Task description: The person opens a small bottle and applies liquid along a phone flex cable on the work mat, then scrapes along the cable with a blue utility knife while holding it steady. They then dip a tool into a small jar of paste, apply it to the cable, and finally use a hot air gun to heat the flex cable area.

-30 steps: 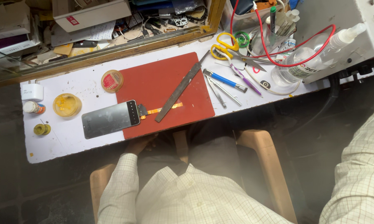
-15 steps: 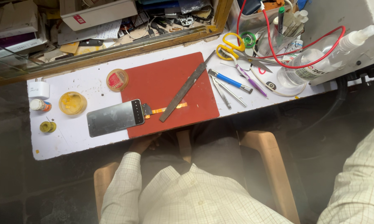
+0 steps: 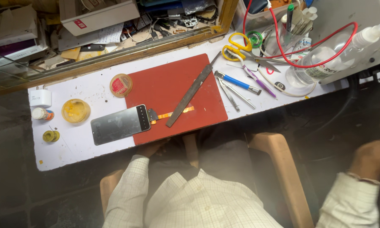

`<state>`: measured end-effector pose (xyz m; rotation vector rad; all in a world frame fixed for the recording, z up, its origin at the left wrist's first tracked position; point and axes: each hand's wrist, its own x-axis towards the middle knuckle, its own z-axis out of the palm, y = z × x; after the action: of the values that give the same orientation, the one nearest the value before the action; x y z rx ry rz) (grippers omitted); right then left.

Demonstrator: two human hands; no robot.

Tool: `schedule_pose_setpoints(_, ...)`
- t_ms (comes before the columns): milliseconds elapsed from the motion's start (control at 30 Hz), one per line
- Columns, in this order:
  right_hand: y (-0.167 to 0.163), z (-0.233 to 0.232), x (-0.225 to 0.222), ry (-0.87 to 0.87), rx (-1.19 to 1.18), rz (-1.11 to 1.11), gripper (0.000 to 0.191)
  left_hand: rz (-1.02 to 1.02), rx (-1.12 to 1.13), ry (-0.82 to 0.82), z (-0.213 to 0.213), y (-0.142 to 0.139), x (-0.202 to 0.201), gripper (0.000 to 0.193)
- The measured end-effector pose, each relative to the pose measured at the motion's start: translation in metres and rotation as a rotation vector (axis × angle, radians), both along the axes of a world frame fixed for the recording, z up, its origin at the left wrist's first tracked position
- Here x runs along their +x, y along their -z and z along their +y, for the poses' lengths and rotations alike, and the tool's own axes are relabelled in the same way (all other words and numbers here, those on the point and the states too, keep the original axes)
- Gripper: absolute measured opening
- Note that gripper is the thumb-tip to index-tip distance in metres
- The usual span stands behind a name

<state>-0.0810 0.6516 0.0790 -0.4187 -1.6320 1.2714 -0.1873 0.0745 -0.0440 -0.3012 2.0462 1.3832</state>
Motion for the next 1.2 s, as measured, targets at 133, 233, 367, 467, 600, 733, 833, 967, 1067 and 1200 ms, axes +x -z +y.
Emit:
schedule_pose_setpoints(133,-0.002,-0.09,-0.006,-0.178,0.227,-0.101,0.007,0.011,0.011,0.064,0.001,0.007,-0.002,0.039)
schedule_pose_setpoints(233,-0.011,-0.156,-0.018,-0.389,0.316,-0.132,0.006,-0.02,0.005,0.097,0.0,0.013,-0.004,0.038)
schedule_pose_setpoints(367,-0.016,-0.218,-0.04,-0.557,0.543,-0.166,0.014,-0.032,-0.114,0.226,0.008,0.018,-0.001,0.034)
schedule_pose_setpoints(467,-0.009,-0.253,-0.048,-0.808,0.667,-0.153,0.017,0.002,-0.418,0.318,0.018,0.023,0.005,0.037)
schedule_pose_setpoints(600,0.01,-0.282,-0.053,-1.104,0.848,-0.146,0.014,0.706,-0.471,0.454,0.024,0.03,0.012,0.048)
schedule_pose_setpoints(733,0.026,-0.288,-0.056,-1.293,0.807,-0.451,0.017,0.562,-0.499,0.488,0.025,0.036,0.016,0.052)
schedule_pose_setpoints(833,0.034,-0.284,-0.062,-1.308,0.772,-0.595,0.021,0.54,-0.536,0.521,0.023,0.039,0.016,0.052)
schedule_pose_setpoints(967,0.034,-0.283,-0.062,-1.278,0.766,-0.616,0.022,0.598,-0.546,0.535,0.022,0.038,0.015,0.057)
schedule_pose_setpoints(1067,0.02,-0.281,-0.055,-1.305,0.803,-0.501,0.017,0.516,-0.537,0.527,0.023,0.038,0.017,0.048)
schedule_pose_setpoints(1200,-0.013,-0.263,-0.052,-1.223,0.805,-0.197,0.012,0.599,-0.602,0.558,0.023,0.037,0.018,0.056)
